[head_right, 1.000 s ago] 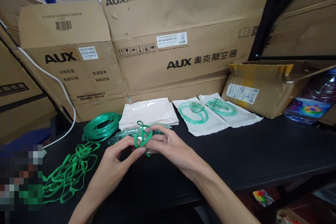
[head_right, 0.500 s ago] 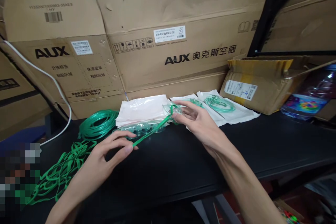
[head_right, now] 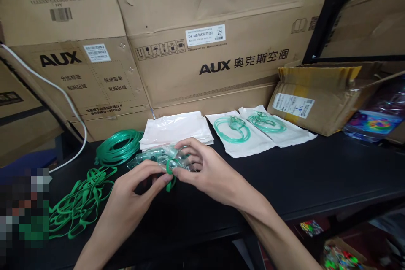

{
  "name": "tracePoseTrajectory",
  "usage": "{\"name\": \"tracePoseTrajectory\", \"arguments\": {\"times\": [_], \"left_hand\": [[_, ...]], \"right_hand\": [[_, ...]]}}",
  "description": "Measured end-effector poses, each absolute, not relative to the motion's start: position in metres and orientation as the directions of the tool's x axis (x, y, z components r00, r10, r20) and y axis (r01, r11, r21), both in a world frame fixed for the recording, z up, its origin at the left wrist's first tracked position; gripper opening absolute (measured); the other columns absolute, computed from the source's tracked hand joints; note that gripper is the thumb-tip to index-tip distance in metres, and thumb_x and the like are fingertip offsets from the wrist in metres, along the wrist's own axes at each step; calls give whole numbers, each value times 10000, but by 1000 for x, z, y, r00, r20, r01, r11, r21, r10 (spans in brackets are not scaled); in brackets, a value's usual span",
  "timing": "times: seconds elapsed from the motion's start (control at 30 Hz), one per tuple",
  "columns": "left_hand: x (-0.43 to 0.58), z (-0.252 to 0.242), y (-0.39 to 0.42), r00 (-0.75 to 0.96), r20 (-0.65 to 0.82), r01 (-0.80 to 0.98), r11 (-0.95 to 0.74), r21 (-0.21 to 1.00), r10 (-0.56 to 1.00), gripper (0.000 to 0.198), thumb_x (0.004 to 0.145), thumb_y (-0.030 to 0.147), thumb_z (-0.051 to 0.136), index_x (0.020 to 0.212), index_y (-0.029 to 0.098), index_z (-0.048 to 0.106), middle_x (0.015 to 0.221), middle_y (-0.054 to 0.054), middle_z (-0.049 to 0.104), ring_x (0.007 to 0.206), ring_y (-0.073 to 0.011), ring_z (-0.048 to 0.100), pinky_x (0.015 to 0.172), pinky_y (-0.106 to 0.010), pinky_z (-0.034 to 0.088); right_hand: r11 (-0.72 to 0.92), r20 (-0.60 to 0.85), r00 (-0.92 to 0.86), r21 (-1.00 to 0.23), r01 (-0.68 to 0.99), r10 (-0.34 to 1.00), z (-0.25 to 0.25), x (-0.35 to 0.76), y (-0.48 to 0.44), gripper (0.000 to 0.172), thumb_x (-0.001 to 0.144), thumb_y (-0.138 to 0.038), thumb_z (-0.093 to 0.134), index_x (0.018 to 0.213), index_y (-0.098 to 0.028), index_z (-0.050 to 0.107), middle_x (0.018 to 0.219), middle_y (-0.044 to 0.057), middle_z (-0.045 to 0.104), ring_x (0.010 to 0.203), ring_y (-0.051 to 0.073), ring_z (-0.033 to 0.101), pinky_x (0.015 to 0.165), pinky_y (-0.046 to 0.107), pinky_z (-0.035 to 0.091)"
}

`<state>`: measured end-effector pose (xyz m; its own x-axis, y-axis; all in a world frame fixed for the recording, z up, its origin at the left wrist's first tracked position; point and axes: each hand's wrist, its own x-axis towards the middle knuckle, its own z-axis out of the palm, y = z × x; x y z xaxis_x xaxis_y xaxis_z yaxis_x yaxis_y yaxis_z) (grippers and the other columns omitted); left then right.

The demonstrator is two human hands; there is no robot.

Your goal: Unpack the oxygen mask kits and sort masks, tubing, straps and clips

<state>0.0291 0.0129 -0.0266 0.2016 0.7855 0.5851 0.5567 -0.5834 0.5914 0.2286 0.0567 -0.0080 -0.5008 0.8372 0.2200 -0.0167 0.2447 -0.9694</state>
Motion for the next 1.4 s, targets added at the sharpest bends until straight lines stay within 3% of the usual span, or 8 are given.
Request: {"name": "tracePoseTrajectory", "arguments": {"times": [0.17,0.37,0.63,0.77,0.87,1.03,1.2,1.4], "left_hand": [[29,-27,13,216,581,543,-591,596,784,66,947,176,663,929,234,687,879,41,663,708,-93,546,668,-199,431],[30,-26,12,247,513,548,-555,626,822,97,971,205,626,891,236,670,851,43,631,716,-104,526,678,-216,413],[28,-33,21,245,368,628,-436,644,897,133,983,222,594,867,242,657,850,37,627,718,-128,521,689,-253,405],[31,-30,18,184,454,620,-461,634,872,55,948,275,661,989,255,692,893,21,624,697,-130,512,679,-257,422],[32,-29,16,121,527,612,-481,628,841,200,919,294,707,1116,263,691,904,14,604,688,-127,500,687,-259,441],[30,-32,15,151,511,561,-499,661,846,71,948,266,660,935,240,724,852,6,574,695,-127,515,651,-252,434],[32,-34,18,176,372,647,-392,654,911,158,969,292,614,871,261,733,815,16,541,690,-132,490,652,-260,399],[33,-35,20,66,399,673,-336,659,915,212,962,358,630,1150,307,713,868,28,539,671,-126,485,692,-264,414]], "right_hand": [[226,179,-507,-974,32,843,-5,228,56,481,837,-299,759,1295,-245,625,1088,0,675,834,93,637,846,237,546],[264,192,-412,-956,126,891,6,231,51,492,786,-314,785,1256,-192,703,1216,51,740,1053,223,712,967,352,574],[320,264,-232,-913,251,936,15,249,55,465,796,-337,757,1240,-201,728,949,45,799,960,262,752,904,388,612],[309,224,-303,-912,270,926,8,245,56,493,816,-347,751,1287,-212,694,1185,56,755,1080,277,718,983,423,581],[330,222,-368,-906,264,903,3,237,54,490,831,-335,744,1301,-210,682,1276,63,716,1119,275,700,1015,431,565],[356,232,-398,-894,272,887,2,229,51,486,826,-320,746,1298,-220,688,1259,59,725,1082,279,707,998,457,574],[396,374,-132,-843,365,918,8,243,55,463,829,-357,748,1274,-235,709,1198,66,747,1111,332,689,992,523,564],[374,274,-295,-849,373,915,9,250,57,509,837,-407,754,1315,-251,677,1262,53,720,1105,308,693,999,492,561]]}}
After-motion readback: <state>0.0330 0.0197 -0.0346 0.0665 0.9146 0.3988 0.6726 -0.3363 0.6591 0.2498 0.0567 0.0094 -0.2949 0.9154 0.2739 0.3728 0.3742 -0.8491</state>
